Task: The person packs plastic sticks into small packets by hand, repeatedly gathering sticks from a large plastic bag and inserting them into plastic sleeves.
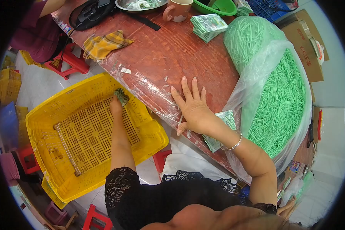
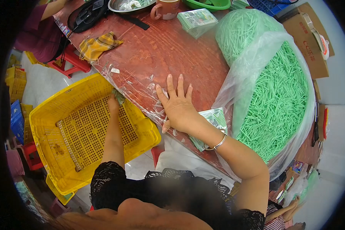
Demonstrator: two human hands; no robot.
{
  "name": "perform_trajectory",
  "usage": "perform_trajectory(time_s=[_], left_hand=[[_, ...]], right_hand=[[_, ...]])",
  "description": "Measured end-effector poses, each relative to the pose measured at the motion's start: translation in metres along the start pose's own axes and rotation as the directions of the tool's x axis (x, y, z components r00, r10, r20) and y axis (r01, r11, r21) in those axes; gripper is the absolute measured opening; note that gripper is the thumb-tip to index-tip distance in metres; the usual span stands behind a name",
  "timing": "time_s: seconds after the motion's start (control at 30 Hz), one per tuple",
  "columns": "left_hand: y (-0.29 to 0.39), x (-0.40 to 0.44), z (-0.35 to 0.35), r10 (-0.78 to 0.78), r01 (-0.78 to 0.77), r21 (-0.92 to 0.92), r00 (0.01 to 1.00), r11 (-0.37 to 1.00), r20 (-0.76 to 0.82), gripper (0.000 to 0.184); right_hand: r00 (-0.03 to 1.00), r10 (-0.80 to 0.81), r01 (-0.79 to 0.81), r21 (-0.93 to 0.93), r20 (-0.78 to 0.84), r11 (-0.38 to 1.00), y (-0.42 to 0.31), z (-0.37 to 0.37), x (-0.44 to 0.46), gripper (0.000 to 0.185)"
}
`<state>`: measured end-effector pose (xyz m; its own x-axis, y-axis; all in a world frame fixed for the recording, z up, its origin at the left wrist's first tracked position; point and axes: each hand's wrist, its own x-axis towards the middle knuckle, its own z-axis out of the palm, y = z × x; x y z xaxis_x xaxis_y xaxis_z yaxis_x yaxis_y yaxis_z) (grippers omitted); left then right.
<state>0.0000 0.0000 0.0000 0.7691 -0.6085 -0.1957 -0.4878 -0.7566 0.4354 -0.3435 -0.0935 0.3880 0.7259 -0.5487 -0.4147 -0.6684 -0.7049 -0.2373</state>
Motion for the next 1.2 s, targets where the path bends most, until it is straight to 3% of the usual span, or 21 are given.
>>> perform_trajectory(time_s=[0.1,0.17,0.27,0.37,0.47,0.57,0.67,0.77,0.87,0.97,1.0,1.1,1.2], left_hand=[[-0.01,0.007,-0.017,0.084,-0.087,0.128,0.996,0.988,0.027,0.042],[-0.006,0.0,-0.019,0.014,-0.02,0.141,0.999,0.99,0.049,0.037],[-0.012,-0.008,-0.01,0.26,-0.273,0.188,0.961,0.944,0.089,0.038],[0.015,-0.01,-0.015,0.133,-0.157,0.178,0.981,0.971,0.141,0.039],[0.024,-0.013,-0.002,0.027,-0.026,0.134,1.0,0.991,-0.005,0.042],[0.0,0.002,0.026,-0.025,0.024,0.127,1.0,0.992,0.007,0.045],[0.007,-0.004,0.009,0.03,-0.055,0.163,0.988,0.985,0.154,0.045],[0.022,-0.03,-0.036,0.184,-0.207,0.177,0.974,0.962,0.135,0.034],[-0.001,-0.003,-0.061,0.142,-0.293,0.317,0.894,0.902,0.424,0.029],[0.027,0.0,-0.117,-0.215,0.068,0.311,0.858,0.948,0.467,0.03],[0.038,0.0,-0.132,-0.253,0.123,0.296,0.855,0.947,0.452,0.033],[0.008,0.023,-0.093,-0.082,0.019,0.212,0.953,0.977,0.292,0.036],[-0.01,0.039,-0.033,0.021,-0.014,-0.024,0.937,1.0,0.349,0.047]], right_hand=[[0.999,-0.023,0.025,0.048,-0.034,0.999,-0.004,0.006,0.005,0.133],[1.0,-0.017,0.018,0.039,-0.026,0.999,-0.004,0.006,0.006,0.133],[0.999,-0.018,0.02,0.037,-0.043,0.999,-0.003,0.008,0.007,0.132],[0.999,-0.018,0.02,0.042,-0.044,0.999,-0.005,0.005,0.005,0.132],[1.0,-0.004,0.005,0.043,-0.015,0.999,-0.005,0.002,0.005,0.131],[1.0,-0.005,0.006,0.043,-0.031,0.999,-0.004,0.004,0.004,0.131],[1.0,-0.007,0.008,0.043,-0.027,0.999,-0.002,0.005,0.004,0.131],[1.0,0.004,-0.004,0.032,-0.017,0.999,-0.002,0.005,0.004,0.131],[1.0,0.007,-0.006,0.036,-0.014,0.999,-0.002,0.004,0.004,0.131],[1.0,0.016,-0.016,0.019,-0.005,1.0,-0.003,0.001,0.003,0.132],[1.0,0.017,-0.017,0.019,0.001,1.0,-0.003,0.002,0.003,0.132],[1.0,0.015,-0.015,0.016,-0.001,1.0,-0.002,0.002,0.004,0.132],[1.0,0.01,-0.01,0.02,-0.009,1.0,0.0,0.002,0.002,0.132]])
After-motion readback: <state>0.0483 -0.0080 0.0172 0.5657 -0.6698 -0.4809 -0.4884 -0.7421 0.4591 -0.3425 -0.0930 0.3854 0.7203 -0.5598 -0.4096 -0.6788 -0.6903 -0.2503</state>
